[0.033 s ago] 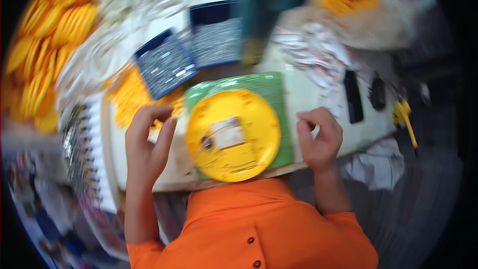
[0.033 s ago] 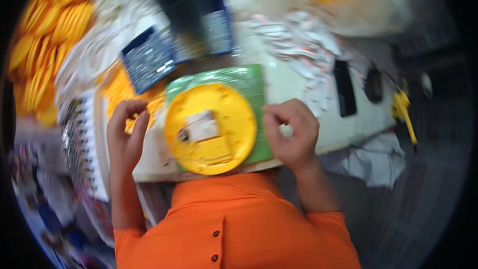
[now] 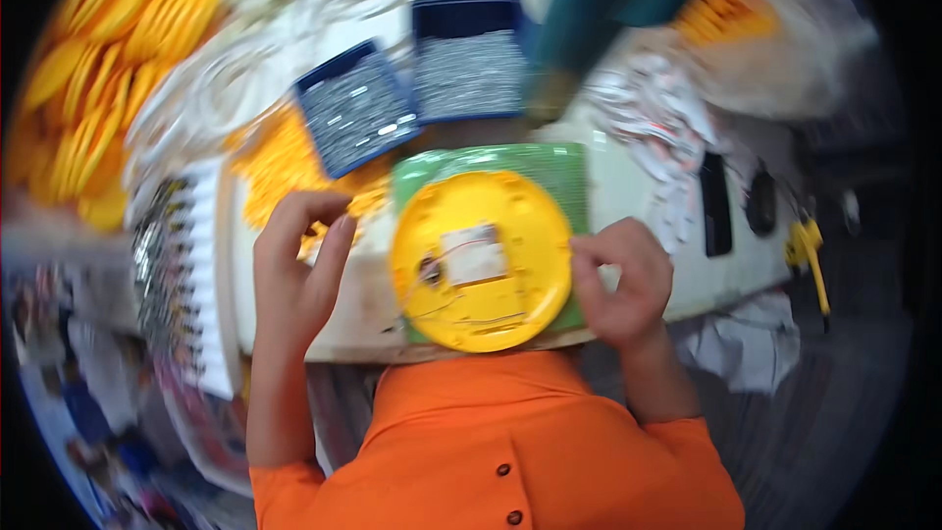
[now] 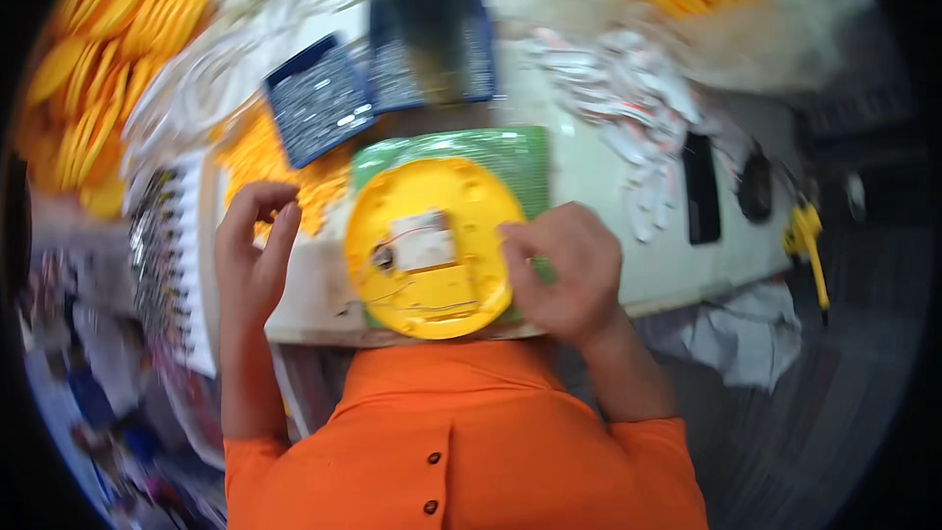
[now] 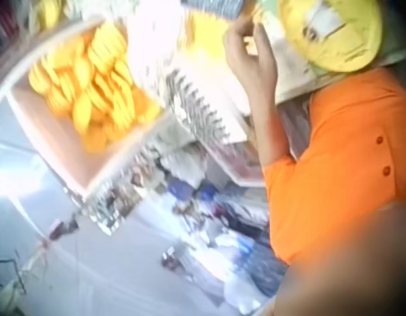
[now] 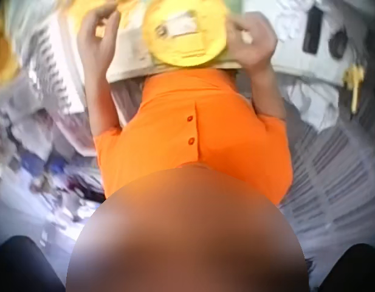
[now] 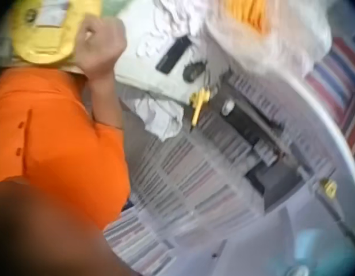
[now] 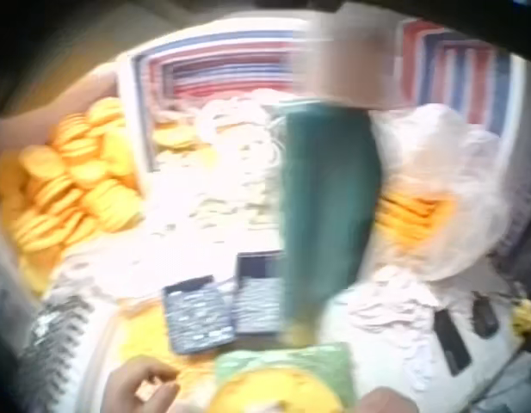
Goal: Assembling small yellow plastic components using an electric screwdriver and a soldering iron at a factory workbench.
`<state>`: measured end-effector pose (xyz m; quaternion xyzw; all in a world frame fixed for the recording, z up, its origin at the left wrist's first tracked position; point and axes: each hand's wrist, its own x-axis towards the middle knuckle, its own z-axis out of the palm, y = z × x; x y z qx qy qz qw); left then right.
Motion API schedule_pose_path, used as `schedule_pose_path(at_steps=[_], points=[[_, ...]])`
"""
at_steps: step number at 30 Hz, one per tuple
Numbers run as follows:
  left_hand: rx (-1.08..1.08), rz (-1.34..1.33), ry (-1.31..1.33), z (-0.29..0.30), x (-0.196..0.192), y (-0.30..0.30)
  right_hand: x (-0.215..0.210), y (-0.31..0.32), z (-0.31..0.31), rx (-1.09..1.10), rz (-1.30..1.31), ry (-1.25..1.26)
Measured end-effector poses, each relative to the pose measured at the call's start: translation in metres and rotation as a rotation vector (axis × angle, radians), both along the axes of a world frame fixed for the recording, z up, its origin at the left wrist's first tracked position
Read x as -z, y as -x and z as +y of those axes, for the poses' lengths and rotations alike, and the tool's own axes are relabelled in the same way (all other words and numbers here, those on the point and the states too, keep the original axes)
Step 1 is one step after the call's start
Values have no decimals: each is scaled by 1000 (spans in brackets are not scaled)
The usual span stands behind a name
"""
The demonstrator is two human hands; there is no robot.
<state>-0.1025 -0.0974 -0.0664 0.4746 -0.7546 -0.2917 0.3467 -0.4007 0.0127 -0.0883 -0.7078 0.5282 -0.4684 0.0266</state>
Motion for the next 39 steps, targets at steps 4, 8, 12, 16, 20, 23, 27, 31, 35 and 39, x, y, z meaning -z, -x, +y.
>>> schedule_pose_path(at_steps=[4,8,12,16,20,23,27,31,35,39], points=[[-279,108,-75,21,16,-48,-15,-80,-34,-495,125,-73],[-410,75,-66,44,37,-70,2,-122,-41,-677,433,-86],[-425,-81,17,48,53,-72,3,-121,-44,-768,420,-82],[-384,-364,185,31,53,-59,-9,-112,-47,-700,324,-132],[-334,-471,237,18,65,-55,-8,-111,-47,-637,242,-171],[-343,-458,242,14,65,-60,-9,-110,-49,-599,186,-199],[-376,-435,294,17,61,-66,-12,-109,-53,-579,180,-214],[-354,-326,306,32,52,-58,-12,-109,-58,-558,175,-246],[-120,799,-629,71,45,-28,-8,-109,-59,-554,125,-275],[-63,881,-722,83,54,-15,-9,-106,-57,-531,144,-279]])
